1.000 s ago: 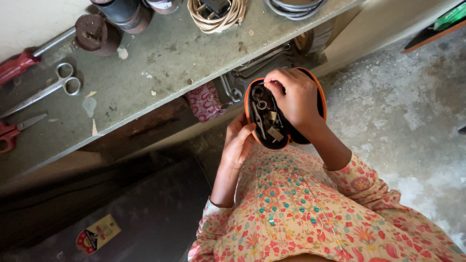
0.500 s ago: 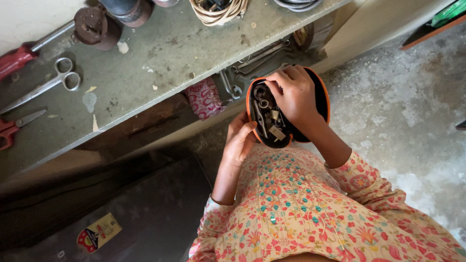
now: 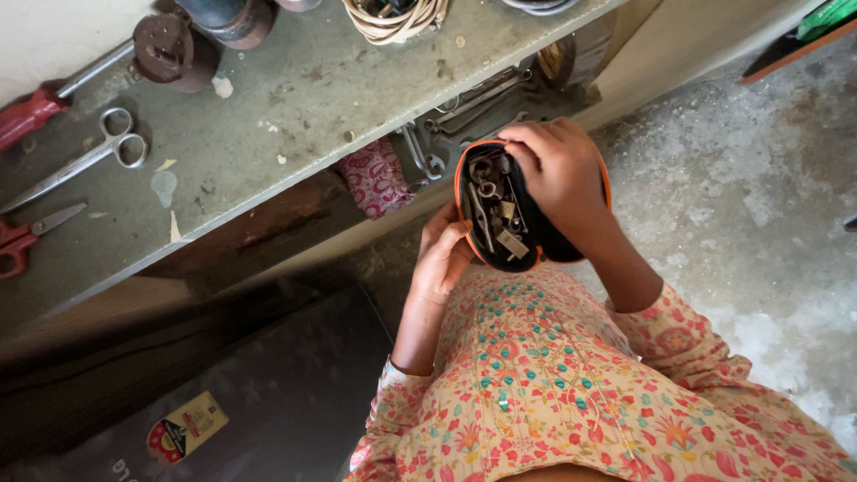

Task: The person places various small metal tools and parts into a small zippered case while working at a workbench area.

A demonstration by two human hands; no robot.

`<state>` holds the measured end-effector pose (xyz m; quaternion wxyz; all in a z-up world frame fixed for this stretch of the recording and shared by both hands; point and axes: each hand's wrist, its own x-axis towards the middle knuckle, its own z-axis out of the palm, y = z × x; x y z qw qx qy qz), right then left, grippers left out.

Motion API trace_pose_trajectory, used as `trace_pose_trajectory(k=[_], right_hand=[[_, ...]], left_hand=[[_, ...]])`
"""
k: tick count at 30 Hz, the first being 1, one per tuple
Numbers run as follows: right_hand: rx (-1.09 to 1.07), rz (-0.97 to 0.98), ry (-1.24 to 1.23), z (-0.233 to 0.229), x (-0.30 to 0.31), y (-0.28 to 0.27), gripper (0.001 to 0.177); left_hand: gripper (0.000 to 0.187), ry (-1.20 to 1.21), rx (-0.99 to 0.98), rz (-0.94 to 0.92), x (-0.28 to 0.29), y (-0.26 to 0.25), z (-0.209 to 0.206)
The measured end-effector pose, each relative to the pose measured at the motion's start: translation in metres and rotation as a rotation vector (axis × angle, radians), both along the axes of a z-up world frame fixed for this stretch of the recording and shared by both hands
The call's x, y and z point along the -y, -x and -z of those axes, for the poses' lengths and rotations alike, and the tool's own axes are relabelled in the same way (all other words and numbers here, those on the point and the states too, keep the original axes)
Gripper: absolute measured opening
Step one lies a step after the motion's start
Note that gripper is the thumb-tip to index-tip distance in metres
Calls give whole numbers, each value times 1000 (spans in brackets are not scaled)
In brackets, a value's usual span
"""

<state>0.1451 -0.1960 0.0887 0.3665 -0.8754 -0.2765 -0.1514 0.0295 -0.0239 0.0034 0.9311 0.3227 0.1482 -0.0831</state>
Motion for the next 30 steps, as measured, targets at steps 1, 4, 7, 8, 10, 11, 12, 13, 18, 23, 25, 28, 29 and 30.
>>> trace_pose_trajectory(k=[1, 4, 7, 8, 10, 11, 12, 13, 18, 23, 25, 28, 29, 30], right_hand=[[0, 8, -10, -4, 5, 1, 11], [-62, -37, -2, -15, 18, -2, 12], [-48, -121, 57, -21, 24, 0, 11], [-25, -151, 82, -22, 25, 1, 10], [-57, -192, 85, -20, 24, 2, 21], [-71, -211, 88, -19, 26, 1, 27], [-75, -214, 99, -18, 28, 0, 26], [-82, -219, 110, -17, 30, 0, 25], [-68, -269, 185, -11, 40, -4, 26], [-134, -237, 105, -21, 49, 5, 26], [-195, -302, 108, -28, 51, 8, 27], [-248, -367, 171, -30, 49, 12, 39], [-259, -385, 201, -30, 48, 13, 45], [-285, -372, 204, -30, 48, 16, 47]], left_hand=[[56, 8, -10, -1, 1, 0, -1], [56, 28, -44, 0, 3, -1, -3], [57, 29, -70, 4, 5, -1, -3], [57, 22, -68, 2, 6, -2, -2], [56, 16, -54, 3, 7, 0, 0], [57, 20, -41, 8, 8, -1, 1], [57, 23, -29, 13, 9, -1, 2], [57, 14, -39, 5, 10, -1, 2], [55, -5, -37, 0, 18, -3, 4], [55, 32, -67, -13, 25, -7, -2], [54, 38, -71, -21, 27, -8, -2], [54, 52, -57, -28, 30, -11, 1], [54, 55, -37, -32, 32, -11, 2], [53, 59, -16, -37, 33, -11, 2]])
